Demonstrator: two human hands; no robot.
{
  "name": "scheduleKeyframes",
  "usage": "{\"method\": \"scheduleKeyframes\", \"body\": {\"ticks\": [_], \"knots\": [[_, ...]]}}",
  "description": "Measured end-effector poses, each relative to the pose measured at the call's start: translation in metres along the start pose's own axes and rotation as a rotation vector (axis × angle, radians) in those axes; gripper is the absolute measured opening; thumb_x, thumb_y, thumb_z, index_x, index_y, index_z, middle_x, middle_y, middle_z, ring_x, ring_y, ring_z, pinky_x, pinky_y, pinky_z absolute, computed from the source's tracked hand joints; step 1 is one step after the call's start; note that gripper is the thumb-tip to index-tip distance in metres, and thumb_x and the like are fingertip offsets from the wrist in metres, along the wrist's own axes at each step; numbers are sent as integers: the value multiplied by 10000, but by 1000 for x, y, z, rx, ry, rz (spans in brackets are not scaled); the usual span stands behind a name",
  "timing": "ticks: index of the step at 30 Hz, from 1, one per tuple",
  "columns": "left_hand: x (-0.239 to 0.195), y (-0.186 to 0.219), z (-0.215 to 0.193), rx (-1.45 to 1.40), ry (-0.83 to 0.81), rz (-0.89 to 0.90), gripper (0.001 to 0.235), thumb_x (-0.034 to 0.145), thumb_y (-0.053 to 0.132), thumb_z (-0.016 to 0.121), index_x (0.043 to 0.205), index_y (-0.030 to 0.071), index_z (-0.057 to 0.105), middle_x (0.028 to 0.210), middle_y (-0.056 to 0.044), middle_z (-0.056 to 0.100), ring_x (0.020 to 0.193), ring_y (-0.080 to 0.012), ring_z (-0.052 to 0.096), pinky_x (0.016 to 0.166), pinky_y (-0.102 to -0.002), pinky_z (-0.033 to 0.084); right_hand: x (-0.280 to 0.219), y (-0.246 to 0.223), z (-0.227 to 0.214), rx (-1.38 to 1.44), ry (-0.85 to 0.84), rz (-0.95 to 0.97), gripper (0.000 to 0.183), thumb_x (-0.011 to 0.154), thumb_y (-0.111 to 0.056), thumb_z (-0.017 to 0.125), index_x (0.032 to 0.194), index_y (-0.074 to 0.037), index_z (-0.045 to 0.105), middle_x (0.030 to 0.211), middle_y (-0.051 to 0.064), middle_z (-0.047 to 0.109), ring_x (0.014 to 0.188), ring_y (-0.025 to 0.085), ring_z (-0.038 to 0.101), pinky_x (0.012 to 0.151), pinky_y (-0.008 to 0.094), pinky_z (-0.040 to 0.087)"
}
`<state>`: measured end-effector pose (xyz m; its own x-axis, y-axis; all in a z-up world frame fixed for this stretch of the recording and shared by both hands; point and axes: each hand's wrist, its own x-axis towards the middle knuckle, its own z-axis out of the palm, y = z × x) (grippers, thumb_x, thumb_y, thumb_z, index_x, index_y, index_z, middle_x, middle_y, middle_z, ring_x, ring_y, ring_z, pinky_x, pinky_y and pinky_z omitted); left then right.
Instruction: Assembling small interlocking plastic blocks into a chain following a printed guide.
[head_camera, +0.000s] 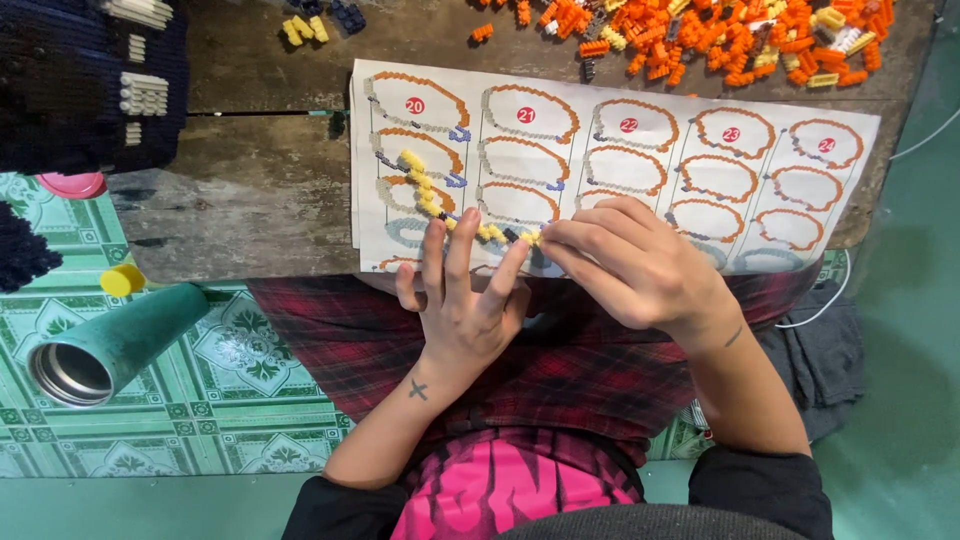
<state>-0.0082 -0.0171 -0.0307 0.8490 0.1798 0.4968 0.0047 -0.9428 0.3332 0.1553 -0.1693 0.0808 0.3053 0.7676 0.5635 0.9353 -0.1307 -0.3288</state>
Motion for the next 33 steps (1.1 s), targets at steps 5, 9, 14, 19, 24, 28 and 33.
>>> {"method": "scheduleKeyframes", "body": {"ticks": [5,9,14,19,24,28,33], "knots": [[2,0,-3,-8,-6,2,518,1044,333,727,1556,373,658,1690,-188,588,1667,-464,366,1311,-606,-70,3,-2,-1,-35,-20,-16,159,1099,70,716,991,34,827,995,195,784,817,306,727,753,428,629],[2,0,-3,-2,-4,3,528,1046,325,715,1567,379,644,1697,-185,583,1668,-455,365,1313,-601,-65,6,-4,-2,-64,-46,-26,181,1104,78,698,977,33,819,985,193,771,801,301,717,749,423,623],[3,1,-3,3,4,-1,515,1048,329,704,1557,382,651,1696,-182,587,1663,-454,375,1312,-607,-57,14,-5,-7,-95,-92,-43,196,1106,93,679,958,42,797,979,195,756,802,305,718,757,420,627],[3,1,-3,0,3,0,500,1048,329,692,1544,378,656,1691,-186,590,1660,-456,376,1305,-611,-55,22,-6,-15,-134,-184,-51,192,1120,70,661,977,26,781,998,177,739,828,296,719,798,403,628],[2,0,0,3,11,2,459,1075,345,658,1532,386,674,1685,-184,597,1654,-458,387,1303,-614,-55,27,-8,-18,-132,-247,-37,178,1116,91,654,980,37,755,1024,188,715,855,307,728,814,409,633],[2,0,0,12,14,3,485,1063,327,669,1544,386,664,1684,-184,596,1654,-458,386,1306,-616,-53,25,-8,-21,-75,-254,4,157,1116,76,675,997,41,771,1058,193,730,883,303,744,833,412,639],[2,-1,-1,5,6,1,506,1053,316,679,1552,395,653,1705,-170,580,1674,-435,362,1313,-605,-59,6,-8,-19,14,-140,-3,97,1072,46,739,1052,35,834,1072,226,793,953,338,796,851,458,669]]}}
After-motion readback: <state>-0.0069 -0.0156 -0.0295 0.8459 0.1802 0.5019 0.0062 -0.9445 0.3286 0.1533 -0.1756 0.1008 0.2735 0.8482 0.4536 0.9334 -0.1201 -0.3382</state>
